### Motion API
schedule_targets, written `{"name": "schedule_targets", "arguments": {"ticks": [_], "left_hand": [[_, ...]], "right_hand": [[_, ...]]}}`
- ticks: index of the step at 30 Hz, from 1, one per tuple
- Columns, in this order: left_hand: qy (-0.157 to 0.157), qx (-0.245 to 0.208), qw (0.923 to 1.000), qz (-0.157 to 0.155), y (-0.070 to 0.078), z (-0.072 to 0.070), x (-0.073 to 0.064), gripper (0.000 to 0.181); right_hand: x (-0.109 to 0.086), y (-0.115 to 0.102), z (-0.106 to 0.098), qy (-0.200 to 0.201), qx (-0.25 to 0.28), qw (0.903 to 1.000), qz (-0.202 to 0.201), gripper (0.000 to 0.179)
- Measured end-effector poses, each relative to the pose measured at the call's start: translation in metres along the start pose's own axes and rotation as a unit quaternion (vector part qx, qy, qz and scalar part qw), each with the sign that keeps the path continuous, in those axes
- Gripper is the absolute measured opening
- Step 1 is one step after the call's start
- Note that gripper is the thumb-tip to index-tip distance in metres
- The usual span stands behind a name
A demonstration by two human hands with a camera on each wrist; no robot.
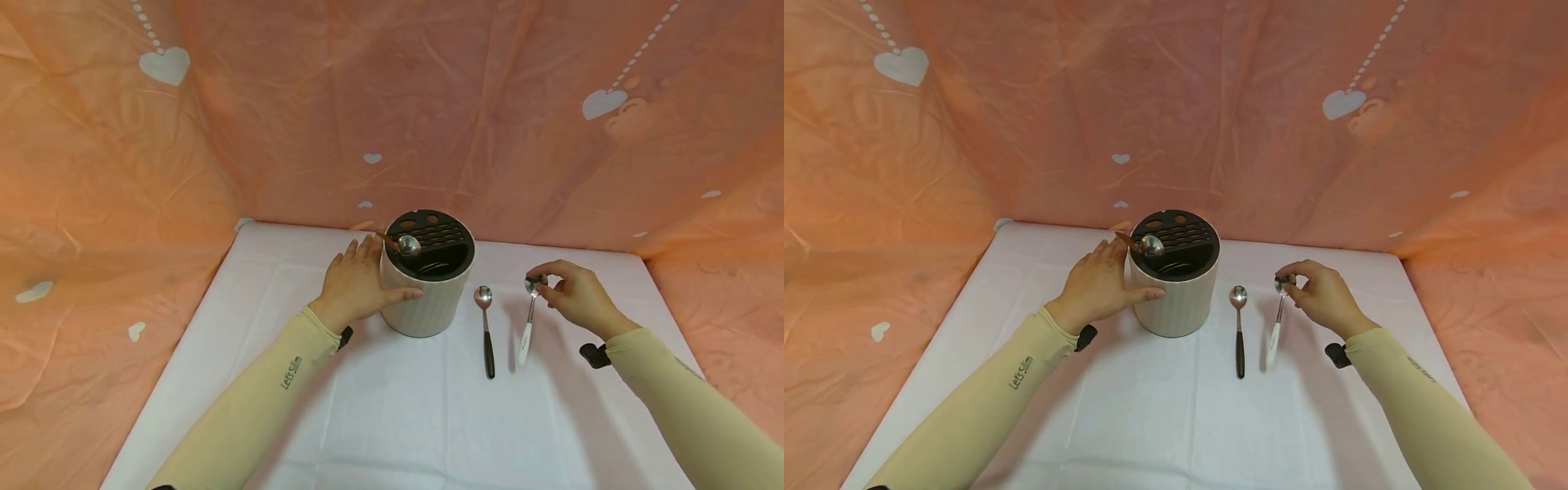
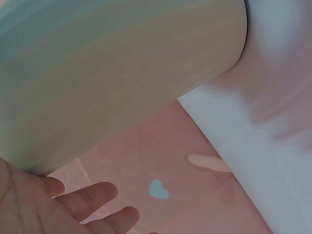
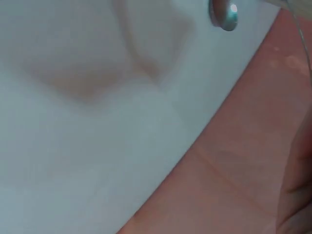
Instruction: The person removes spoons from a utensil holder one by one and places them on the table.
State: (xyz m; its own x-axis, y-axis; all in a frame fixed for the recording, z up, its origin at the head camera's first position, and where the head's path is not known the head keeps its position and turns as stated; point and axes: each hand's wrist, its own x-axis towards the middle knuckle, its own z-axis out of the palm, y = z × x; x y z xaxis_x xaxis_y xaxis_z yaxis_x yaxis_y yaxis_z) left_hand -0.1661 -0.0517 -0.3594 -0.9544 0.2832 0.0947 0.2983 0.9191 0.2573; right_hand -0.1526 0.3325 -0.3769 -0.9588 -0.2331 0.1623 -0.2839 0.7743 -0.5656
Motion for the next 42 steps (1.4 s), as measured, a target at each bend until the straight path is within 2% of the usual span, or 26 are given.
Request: {"name": "schedule_targets", "arguments": {"ticks": [7,14,21,31,42], "left_hand": [[-0.001,0.004,1.0000,-0.002,0.001,-0.001,-0.001,0.126],[-0.006,0.000,1.0000,-0.004,0.001,-0.003,-0.002,0.126],[0.002,-0.002,1.0000,0.000,0.000,-0.002,-0.001,0.125],[-0.004,0.000,1.0000,-0.004,0.000,-0.001,-0.001,0.126],[-0.001,0.003,1.0000,-0.001,0.001,-0.002,-0.001,0.126]], "right_hand": [[0.010,0.009,0.018,-0.051,-0.048,0.9975,0.011,0.024],[0.021,0.014,0.031,-0.078,-0.040,0.9961,0.002,0.024],[0.024,0.018,0.041,-0.080,-0.033,0.9961,0.021,0.021],[0.027,0.027,0.052,-0.079,-0.037,0.9952,0.045,0.020],[0.030,0.038,0.061,-0.068,-0.011,0.9951,0.071,0.025]]}}
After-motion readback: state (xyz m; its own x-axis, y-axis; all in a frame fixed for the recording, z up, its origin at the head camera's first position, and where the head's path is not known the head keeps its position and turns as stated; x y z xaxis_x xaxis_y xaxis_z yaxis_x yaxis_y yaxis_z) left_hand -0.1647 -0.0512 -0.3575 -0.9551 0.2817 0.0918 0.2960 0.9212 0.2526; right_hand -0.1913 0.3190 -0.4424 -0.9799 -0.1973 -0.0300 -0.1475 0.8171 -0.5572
